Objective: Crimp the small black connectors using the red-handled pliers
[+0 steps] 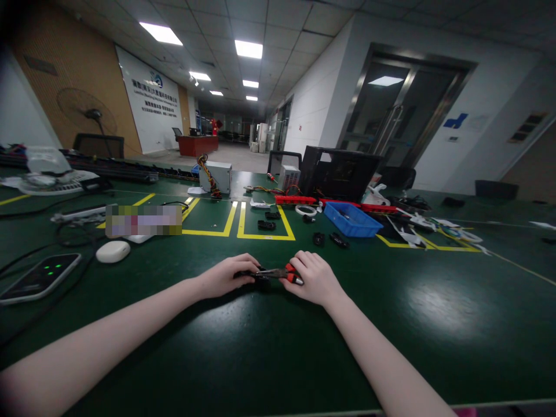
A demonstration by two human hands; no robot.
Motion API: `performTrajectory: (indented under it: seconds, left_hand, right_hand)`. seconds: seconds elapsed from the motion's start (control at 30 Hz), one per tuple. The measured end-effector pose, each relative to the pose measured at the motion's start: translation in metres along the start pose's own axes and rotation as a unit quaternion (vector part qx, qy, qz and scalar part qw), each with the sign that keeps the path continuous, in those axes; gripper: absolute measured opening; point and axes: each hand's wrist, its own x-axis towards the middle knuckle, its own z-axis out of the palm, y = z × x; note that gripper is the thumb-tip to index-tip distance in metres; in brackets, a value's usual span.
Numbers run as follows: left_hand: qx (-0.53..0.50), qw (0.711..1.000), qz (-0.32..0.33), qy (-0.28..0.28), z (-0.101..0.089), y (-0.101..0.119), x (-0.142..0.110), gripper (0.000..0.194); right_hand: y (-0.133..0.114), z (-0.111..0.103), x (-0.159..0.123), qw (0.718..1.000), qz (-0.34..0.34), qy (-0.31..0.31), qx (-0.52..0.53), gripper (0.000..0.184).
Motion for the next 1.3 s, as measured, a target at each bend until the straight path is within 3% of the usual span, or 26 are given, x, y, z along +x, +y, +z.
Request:
performTrajectory:
  seconds: [0.3,0.53,0.93,1.3]
  left_hand:
    - [0.027,0.999,0.009,0.018,0.002,-0.002,0.000,0.022]
    - [0.048,0.998,0.017,0.028,0.002,-0.002,-0.001,0.029]
    - [-0.003,0.998,0.020,0.065,0.006,-0.015,0.002,0.017]
    - [0.004,0.999,0.021,0.049,0.004,-0.010,0.001,0.015]
  right_hand:
    - [-0.003,0.000,0.000,0.998,0.016,-0.049,0.029,0.023]
    - [-0.003,-0.001,0.001,0.997,0.030,-0.052,0.047,0.023]
    - [0.003,-0.004,-0.001,0.999,0.032,0.025,0.032,0.025]
    - [-0.001,-0.001,0.001,0.998,0.028,0.036,0.041,0.024]
